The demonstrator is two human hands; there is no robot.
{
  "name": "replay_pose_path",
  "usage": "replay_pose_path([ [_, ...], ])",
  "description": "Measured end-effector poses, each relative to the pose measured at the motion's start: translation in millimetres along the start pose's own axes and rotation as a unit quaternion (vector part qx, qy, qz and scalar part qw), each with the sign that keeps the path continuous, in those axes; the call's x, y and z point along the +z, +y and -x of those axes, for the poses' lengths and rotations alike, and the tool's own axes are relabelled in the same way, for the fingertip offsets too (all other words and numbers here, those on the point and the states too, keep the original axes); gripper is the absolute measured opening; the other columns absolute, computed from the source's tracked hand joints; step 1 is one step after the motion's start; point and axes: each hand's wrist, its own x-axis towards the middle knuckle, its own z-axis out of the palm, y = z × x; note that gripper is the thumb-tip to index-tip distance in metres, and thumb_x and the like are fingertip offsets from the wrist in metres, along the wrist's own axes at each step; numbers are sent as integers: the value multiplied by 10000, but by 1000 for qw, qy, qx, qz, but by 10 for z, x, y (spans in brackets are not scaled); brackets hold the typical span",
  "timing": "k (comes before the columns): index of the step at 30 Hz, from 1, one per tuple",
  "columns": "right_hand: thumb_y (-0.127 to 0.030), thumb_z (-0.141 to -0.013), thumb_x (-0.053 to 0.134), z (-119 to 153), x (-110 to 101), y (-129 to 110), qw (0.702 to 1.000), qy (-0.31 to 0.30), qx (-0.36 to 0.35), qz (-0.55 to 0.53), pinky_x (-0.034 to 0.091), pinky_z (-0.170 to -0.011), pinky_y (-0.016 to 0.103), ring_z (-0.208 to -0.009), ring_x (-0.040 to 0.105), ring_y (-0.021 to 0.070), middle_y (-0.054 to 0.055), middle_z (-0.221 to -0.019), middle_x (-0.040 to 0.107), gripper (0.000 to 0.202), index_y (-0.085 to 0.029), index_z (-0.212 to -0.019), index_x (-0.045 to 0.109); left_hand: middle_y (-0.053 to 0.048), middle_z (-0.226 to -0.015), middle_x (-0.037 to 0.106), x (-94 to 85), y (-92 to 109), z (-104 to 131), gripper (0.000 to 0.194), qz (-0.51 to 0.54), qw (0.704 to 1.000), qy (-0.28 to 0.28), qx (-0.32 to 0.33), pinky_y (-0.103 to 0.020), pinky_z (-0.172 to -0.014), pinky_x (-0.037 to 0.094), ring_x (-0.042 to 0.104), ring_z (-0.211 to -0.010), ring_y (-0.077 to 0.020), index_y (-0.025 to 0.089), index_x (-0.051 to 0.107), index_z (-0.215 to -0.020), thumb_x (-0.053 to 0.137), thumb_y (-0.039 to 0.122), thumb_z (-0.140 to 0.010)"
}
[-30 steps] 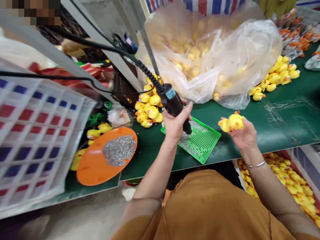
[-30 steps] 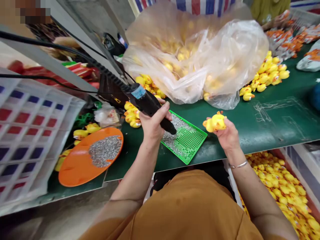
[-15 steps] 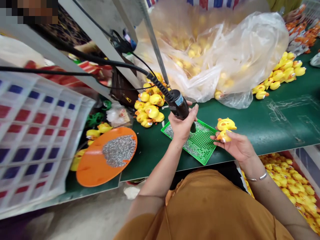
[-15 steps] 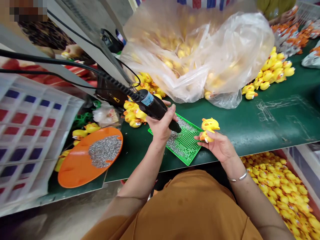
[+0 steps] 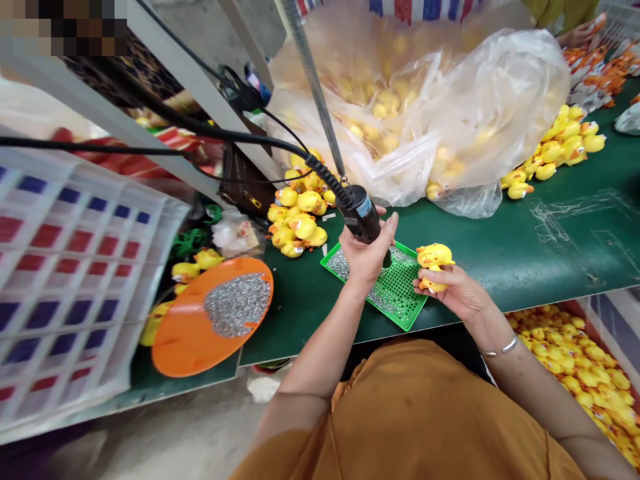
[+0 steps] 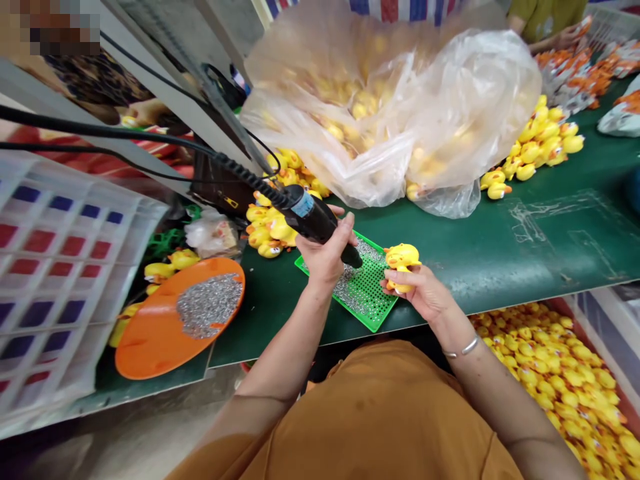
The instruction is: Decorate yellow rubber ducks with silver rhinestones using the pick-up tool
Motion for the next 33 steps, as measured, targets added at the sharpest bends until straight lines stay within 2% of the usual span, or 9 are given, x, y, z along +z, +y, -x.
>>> replay_pose_path([
  [3, -243, -526, 981, -30, 32, 24, 1000, 6, -5, 2, 612, -655, 246, -721, 727, 160, 2, -770, 734, 495, -193, -958, 745, 61, -514, 568, 8, 104, -32, 336, 18, 1000, 9, 11, -272, -465, 475, 530, -414, -100, 196, 658, -856, 871, 419, -723],
  [7, -325, -653, 940, -116, 71, 32, 1000, 3, -13, -11, 625, -626, 270, -710, 723, 170, 22, -757, 732, 350, -191, -877, 708, 66, -522, 564, 24, 425, -59, 256, 51, 996, 24, 65, -291, -485, 475, 531, -422, -108, 229, 660, -855, 841, 385, -763],
  [11, -242, -696, 909, -236, 137, 15, 999, 17, -13, -35, 628, -591, 278, -641, 699, 157, -4, -695, 695, 328, -212, -942, 694, 84, -504, 518, 72, 729, -1, 267, 93, 992, 18, 84, -286, -454, 446, 515, -415, -110, 251, 626, -872, 832, 389, -774],
  [14, -171, -707, 879, -306, 175, 0, 998, 40, -5, -47, 631, -577, 277, -624, 696, 154, -8, -691, 688, 318, -219, -954, 686, 94, -491, 465, 113, 829, 67, 303, 122, 990, 9, 72, -280, -447, 442, 493, -403, -103, 250, 619, -888, 835, 427, -772],
  [19, -136, -727, 842, -373, 198, -9, 997, 67, 1, -49, 629, -553, 271, -599, 687, 152, 3, -673, 686, 259, -205, -896, 659, 97, -485, 480, 158, 849, 101, 296, 180, 982, 2, 64, -245, -444, 455, 494, -396, -82, 222, 633, -868, 864, 370, -757],
  [22, -135, -706, 857, -389, 202, -10, 997, 64, 1, -50, 624, -525, 276, -565, 681, 156, -8, -654, 681, 291, -210, -896, 650, 95, -481, 512, 172, 835, 99, 276, 206, 977, -7, 61, -222, -437, 446, 519, -400, -73, 210, 651, -858, 875, 326, -748],
  [26, -125, -677, 875, -389, 206, -15, 997, 57, -9, -57, 626, -515, 288, -535, 676, 153, -24, -658, 692, 366, -227, -952, 655, 98, -485, 514, 183, 782, 110, 291, 192, 980, -18, 47, -224, -456, 465, 544, -411, -78, 212, 634, -866, 867, 349, -757],
  [33, -149, -679, 867, -396, 207, -11, 997, 49, -7, -56, 599, -504, 269, -540, 673, 150, -17, -680, 706, 360, -227, -966, 665, 93, -507, 520, 216, 698, 109, 301, 149, 988, -6, 38, -244, -451, 472, 547, -414, -83, 212, 624, -871, 846, 377, -753],
])
